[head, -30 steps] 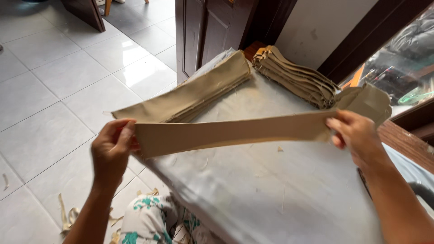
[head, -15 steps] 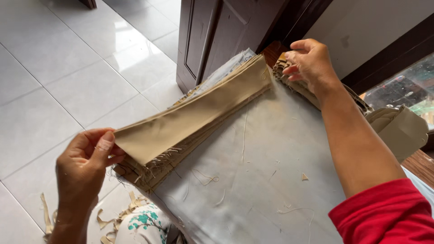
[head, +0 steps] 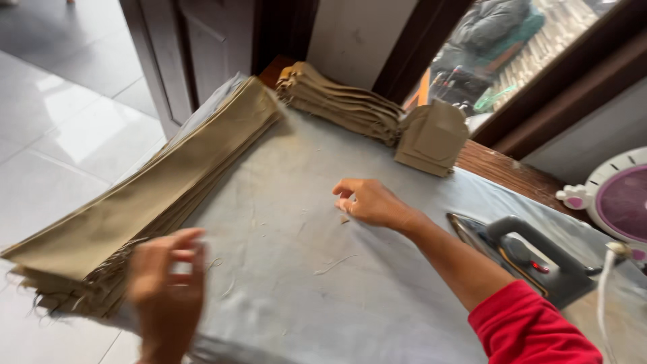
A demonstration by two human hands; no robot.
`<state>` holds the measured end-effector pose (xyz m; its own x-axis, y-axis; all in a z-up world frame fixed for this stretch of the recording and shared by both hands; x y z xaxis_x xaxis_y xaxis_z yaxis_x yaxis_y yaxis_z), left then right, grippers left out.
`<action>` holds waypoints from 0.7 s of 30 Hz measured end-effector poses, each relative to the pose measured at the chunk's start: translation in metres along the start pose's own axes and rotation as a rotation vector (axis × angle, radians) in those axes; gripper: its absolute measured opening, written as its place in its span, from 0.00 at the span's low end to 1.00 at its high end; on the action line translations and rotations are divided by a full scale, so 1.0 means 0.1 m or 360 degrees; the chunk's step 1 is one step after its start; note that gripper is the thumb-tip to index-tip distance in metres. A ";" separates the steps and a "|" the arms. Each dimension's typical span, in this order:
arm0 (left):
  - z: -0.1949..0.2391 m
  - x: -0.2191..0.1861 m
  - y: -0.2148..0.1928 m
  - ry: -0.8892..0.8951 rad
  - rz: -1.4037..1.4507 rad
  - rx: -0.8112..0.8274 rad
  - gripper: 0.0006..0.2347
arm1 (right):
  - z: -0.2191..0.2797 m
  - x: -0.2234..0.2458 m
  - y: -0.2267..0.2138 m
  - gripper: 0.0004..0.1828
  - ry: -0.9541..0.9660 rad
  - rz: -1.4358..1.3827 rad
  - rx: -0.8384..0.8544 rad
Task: The person irons a beige fabric strip on an ironing board, smoothing it with an electric iron. They repeatedly fold the strip, iron it, and place it on a stack of finished pieces.
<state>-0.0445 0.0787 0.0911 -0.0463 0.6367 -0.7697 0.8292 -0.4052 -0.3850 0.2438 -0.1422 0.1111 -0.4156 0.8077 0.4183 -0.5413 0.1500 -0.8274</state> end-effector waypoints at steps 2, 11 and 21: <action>0.09 -0.27 0.41 0.0086 0.0038 0.0205 0.09 | -0.09 -0.46 -0.01 0.19 0.0126 -0.0050 0.0069; 0.36 0.19 1.08 -0.0244 0.0077 0.0462 0.08 | -0.29 -2.28 -1.69 0.44 0.0497 -0.0472 -0.1426; 0.33 0.05 0.99 -0.0206 0.0140 0.0440 0.09 | -0.42 -2.51 -1.40 0.31 0.0725 -0.1082 -0.1126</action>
<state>0.0191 0.0203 0.0325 -0.0661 0.5095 -0.8579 0.6513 -0.6294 -0.4240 0.4545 -0.3417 0.1063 0.2022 0.5450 0.8137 0.0497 0.8240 -0.5643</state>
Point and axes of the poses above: each hand's wrist, its own z-axis away from the middle knuckle, its own y-axis out of the palm, x = y × z, the point moved 9 cm from there along -z, towards the middle knuckle, and after that the axes turned 5 degrees about x, right-handed, at the moved point
